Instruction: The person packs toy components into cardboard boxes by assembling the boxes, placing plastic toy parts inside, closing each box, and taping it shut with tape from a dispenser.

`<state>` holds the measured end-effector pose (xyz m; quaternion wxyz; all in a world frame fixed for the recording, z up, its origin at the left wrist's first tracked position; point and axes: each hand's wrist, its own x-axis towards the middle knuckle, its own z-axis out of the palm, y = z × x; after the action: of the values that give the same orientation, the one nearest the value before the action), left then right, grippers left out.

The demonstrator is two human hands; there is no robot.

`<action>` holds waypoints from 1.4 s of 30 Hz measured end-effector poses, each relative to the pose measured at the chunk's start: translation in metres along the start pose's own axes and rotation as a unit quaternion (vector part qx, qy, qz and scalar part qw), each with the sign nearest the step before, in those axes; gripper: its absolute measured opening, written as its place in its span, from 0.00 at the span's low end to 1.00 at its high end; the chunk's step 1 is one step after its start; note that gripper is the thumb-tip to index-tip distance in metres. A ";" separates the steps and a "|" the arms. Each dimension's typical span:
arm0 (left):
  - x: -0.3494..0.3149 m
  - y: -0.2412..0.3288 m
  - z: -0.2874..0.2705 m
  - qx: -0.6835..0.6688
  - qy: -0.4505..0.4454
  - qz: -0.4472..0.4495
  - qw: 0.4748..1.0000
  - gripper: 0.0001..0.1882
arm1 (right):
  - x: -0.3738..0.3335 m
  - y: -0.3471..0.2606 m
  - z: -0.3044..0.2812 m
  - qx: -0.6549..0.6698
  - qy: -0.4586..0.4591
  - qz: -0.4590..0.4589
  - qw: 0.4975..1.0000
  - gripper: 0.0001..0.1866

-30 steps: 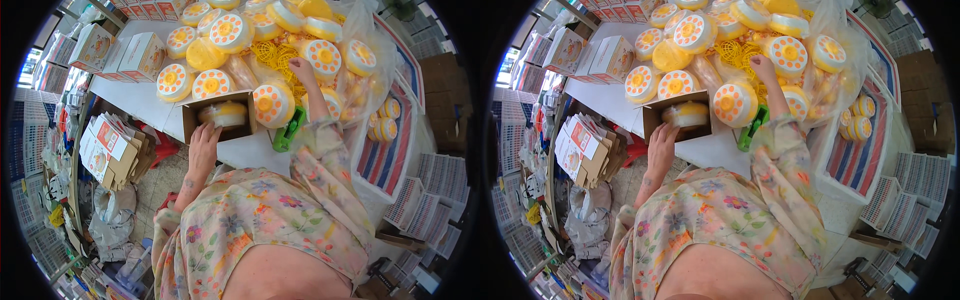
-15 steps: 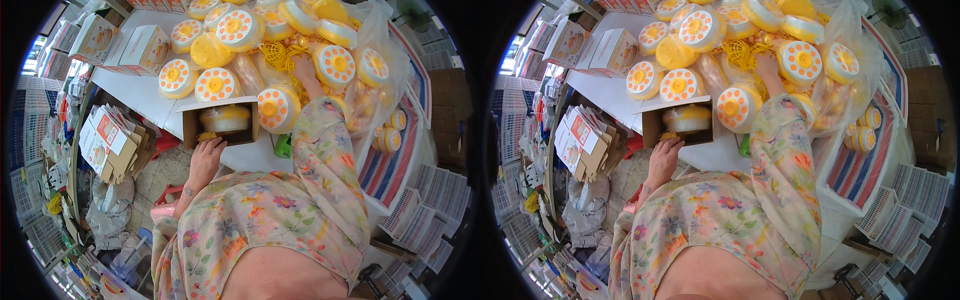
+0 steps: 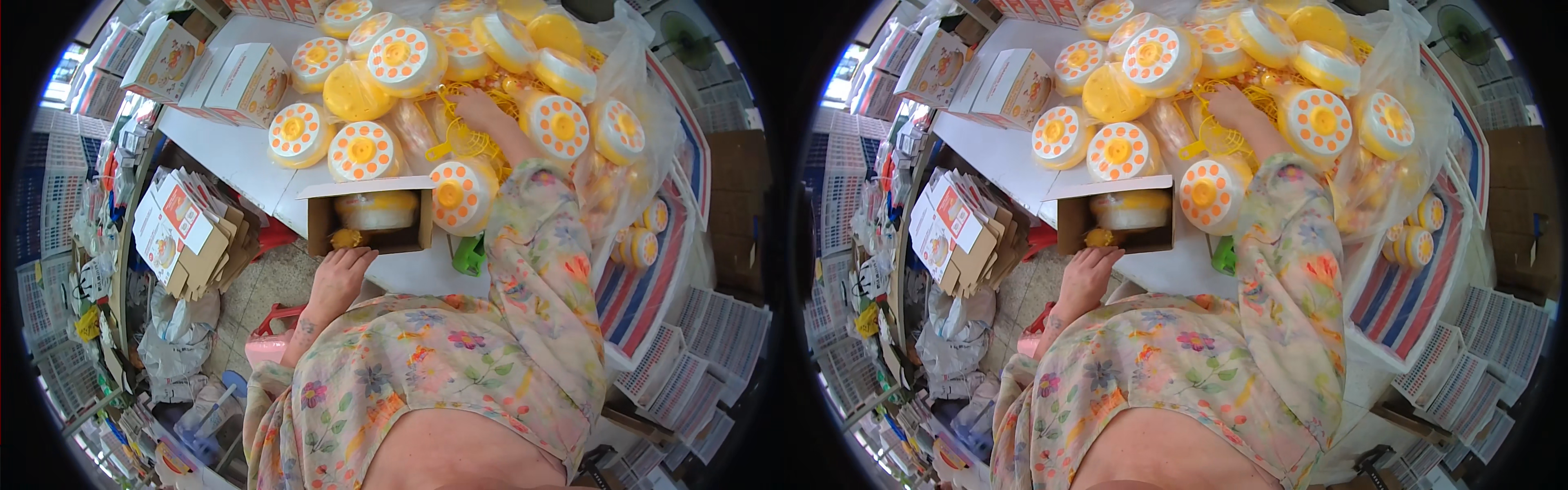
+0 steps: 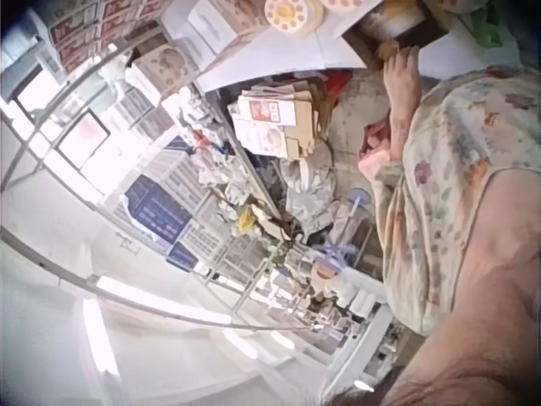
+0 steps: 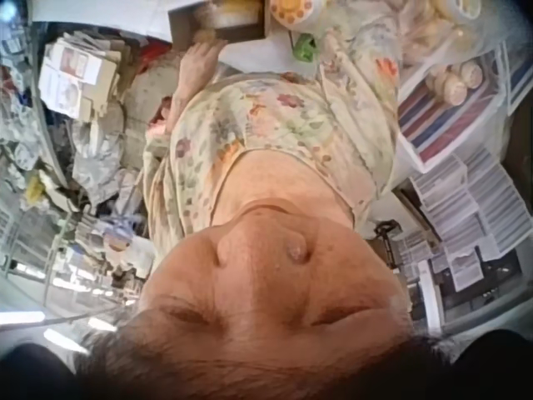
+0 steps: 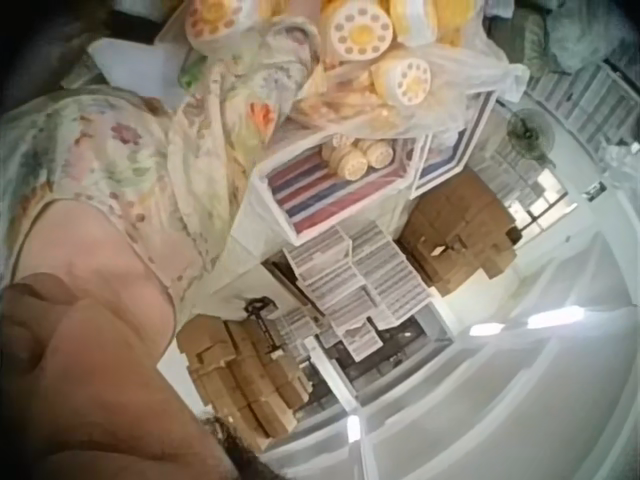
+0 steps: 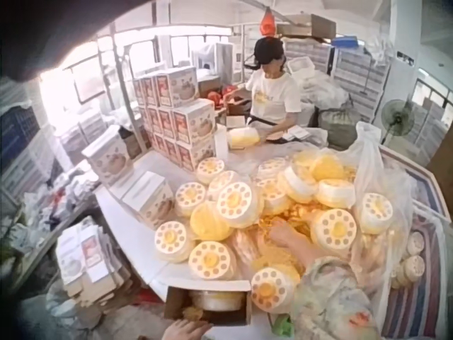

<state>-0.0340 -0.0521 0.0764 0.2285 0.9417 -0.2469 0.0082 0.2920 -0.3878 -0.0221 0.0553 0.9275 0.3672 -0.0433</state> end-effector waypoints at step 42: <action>0.016 0.048 -0.036 -0.142 0.069 0.115 0.981 0.15 | -0.208 -0.211 -0.143 0.566 -0.238 0.120 0.780 0.16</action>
<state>-0.0389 -0.0809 0.1311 0.3736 0.8621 -0.3362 0.0641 0.0013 -0.3564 0.1302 -0.3893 0.7886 0.1373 -0.4557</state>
